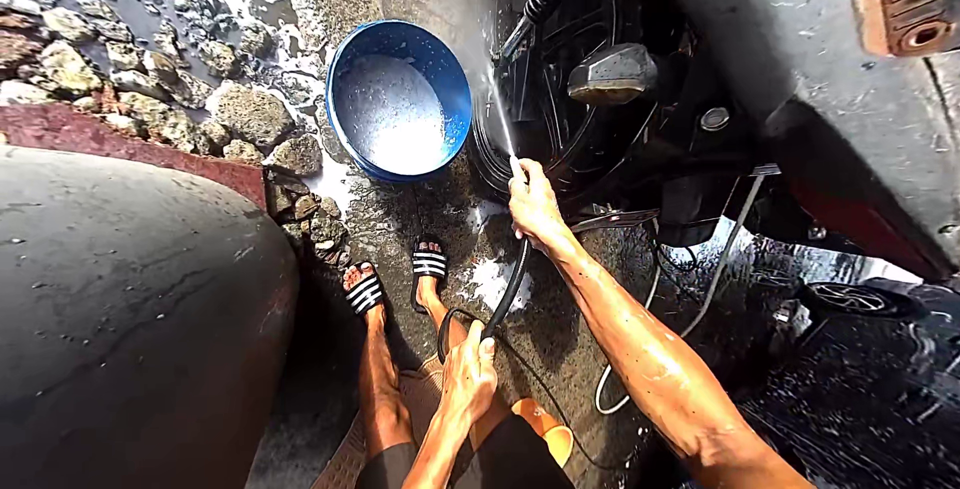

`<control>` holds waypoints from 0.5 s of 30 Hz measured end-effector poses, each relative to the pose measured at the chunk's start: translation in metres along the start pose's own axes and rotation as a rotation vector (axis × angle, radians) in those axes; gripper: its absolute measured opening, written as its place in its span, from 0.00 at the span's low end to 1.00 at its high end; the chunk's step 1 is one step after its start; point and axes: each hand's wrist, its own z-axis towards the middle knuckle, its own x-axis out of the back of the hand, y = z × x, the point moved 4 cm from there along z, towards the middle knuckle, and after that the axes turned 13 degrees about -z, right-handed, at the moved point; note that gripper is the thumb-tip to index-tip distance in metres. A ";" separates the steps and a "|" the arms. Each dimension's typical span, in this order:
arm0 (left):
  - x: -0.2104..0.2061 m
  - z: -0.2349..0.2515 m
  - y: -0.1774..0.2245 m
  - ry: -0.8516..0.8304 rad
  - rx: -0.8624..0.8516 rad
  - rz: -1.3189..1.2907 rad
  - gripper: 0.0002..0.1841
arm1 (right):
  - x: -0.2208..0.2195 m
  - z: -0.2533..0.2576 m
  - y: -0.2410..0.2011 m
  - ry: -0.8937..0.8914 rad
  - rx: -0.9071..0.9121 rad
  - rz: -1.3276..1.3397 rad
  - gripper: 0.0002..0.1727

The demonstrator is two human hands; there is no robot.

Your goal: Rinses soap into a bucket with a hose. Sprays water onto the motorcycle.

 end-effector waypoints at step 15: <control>0.021 0.018 -0.025 0.070 0.041 0.011 0.22 | -0.040 0.039 0.004 0.081 -0.067 0.047 0.23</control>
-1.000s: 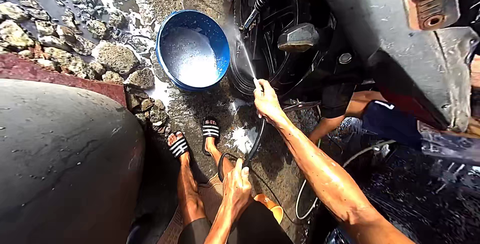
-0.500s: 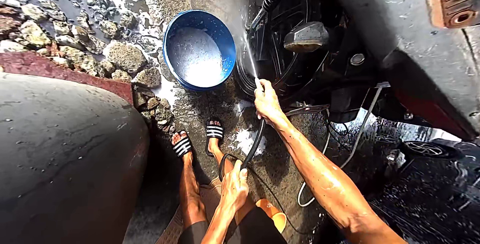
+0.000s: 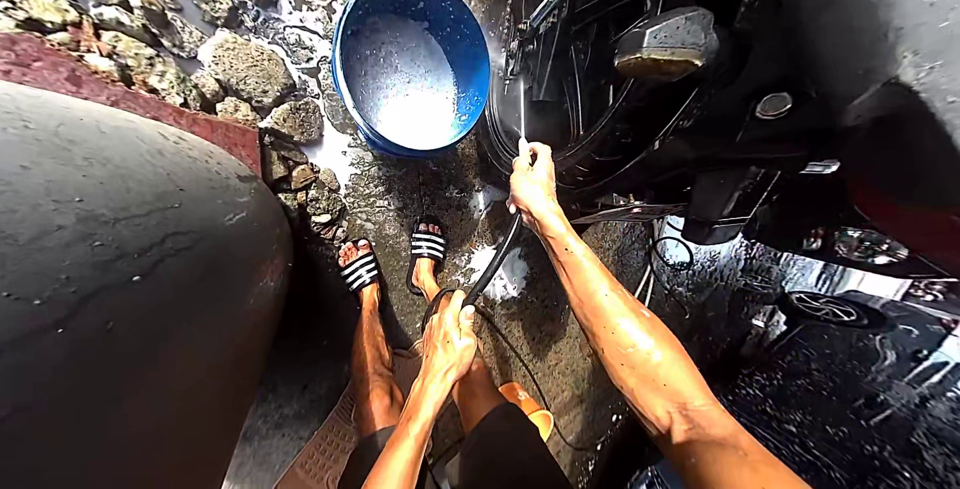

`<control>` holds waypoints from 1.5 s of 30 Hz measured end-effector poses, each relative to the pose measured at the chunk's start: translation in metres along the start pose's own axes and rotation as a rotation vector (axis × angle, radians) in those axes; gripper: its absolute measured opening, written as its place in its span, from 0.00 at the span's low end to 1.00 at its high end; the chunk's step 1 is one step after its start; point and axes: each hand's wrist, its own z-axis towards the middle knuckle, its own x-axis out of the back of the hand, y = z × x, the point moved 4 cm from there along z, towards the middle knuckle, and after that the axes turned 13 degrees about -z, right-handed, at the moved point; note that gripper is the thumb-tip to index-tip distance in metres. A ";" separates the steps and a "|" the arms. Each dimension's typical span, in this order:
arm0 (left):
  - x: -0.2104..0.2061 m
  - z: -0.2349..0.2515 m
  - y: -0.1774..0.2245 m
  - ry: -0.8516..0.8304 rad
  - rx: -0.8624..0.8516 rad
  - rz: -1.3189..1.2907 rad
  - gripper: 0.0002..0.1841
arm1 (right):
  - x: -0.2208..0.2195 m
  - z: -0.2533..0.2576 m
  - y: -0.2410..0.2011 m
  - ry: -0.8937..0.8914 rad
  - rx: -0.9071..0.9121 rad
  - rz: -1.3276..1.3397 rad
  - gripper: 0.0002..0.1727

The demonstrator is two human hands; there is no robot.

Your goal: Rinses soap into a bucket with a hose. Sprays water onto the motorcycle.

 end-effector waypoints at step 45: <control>-0.009 0.162 -0.049 0.014 -0.039 0.122 0.22 | -0.044 0.144 0.011 0.443 0.321 -0.175 0.23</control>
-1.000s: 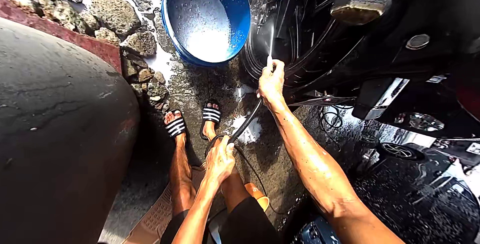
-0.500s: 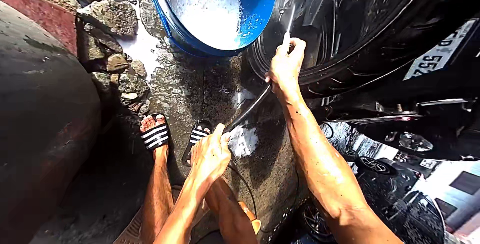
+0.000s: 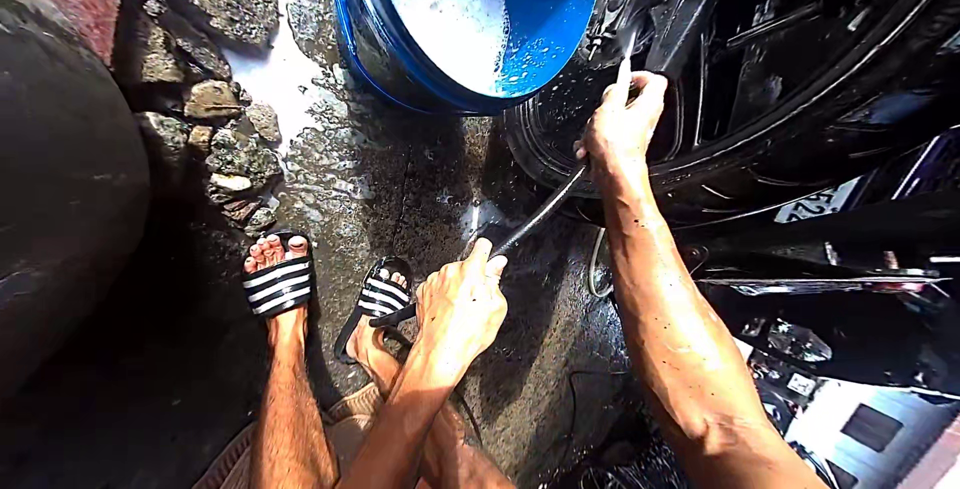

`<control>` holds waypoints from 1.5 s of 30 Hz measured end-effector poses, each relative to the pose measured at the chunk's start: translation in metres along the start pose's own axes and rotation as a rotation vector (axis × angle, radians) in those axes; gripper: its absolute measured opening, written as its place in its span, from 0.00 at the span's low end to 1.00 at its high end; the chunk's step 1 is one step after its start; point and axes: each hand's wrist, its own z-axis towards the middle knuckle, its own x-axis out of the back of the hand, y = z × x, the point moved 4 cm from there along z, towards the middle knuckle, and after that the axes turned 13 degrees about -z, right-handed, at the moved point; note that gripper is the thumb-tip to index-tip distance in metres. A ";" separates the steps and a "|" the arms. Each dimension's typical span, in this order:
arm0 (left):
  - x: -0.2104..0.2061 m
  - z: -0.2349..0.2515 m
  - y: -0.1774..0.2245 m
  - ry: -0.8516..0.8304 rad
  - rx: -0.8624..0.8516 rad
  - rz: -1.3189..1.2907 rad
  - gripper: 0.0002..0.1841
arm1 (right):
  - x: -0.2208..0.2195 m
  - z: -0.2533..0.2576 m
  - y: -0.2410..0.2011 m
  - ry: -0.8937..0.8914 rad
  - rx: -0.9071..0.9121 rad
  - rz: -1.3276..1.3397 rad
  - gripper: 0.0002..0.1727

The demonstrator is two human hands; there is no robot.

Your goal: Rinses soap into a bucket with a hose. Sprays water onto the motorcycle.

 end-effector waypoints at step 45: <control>0.036 -0.035 0.092 -0.241 -0.019 -0.400 0.23 | 0.012 0.039 -0.047 -0.318 -0.294 0.175 0.03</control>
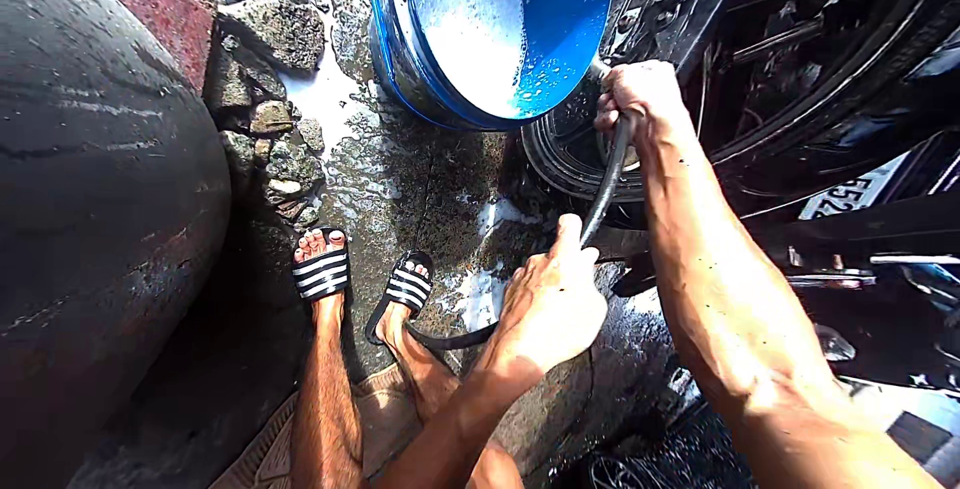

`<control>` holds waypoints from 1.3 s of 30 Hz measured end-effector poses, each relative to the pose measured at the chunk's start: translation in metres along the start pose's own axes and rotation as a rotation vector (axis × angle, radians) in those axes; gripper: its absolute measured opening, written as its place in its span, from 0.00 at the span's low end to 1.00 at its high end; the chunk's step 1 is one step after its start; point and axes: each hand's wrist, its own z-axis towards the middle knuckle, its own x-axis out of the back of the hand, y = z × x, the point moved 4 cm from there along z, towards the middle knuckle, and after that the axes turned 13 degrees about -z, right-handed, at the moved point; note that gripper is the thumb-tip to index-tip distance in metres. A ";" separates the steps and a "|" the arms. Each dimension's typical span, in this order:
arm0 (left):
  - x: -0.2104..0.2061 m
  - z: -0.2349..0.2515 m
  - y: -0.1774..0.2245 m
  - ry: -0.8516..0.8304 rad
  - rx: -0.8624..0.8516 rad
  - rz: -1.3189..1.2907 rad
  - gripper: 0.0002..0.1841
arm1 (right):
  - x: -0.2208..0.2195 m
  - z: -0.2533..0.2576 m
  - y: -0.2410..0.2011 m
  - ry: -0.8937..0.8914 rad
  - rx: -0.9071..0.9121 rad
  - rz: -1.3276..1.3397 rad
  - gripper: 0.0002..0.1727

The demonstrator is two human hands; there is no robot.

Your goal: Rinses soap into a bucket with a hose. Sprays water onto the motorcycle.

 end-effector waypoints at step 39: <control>-0.028 -0.053 0.055 0.052 -0.182 0.010 0.22 | 0.097 -0.058 -0.038 0.124 0.131 -0.226 0.17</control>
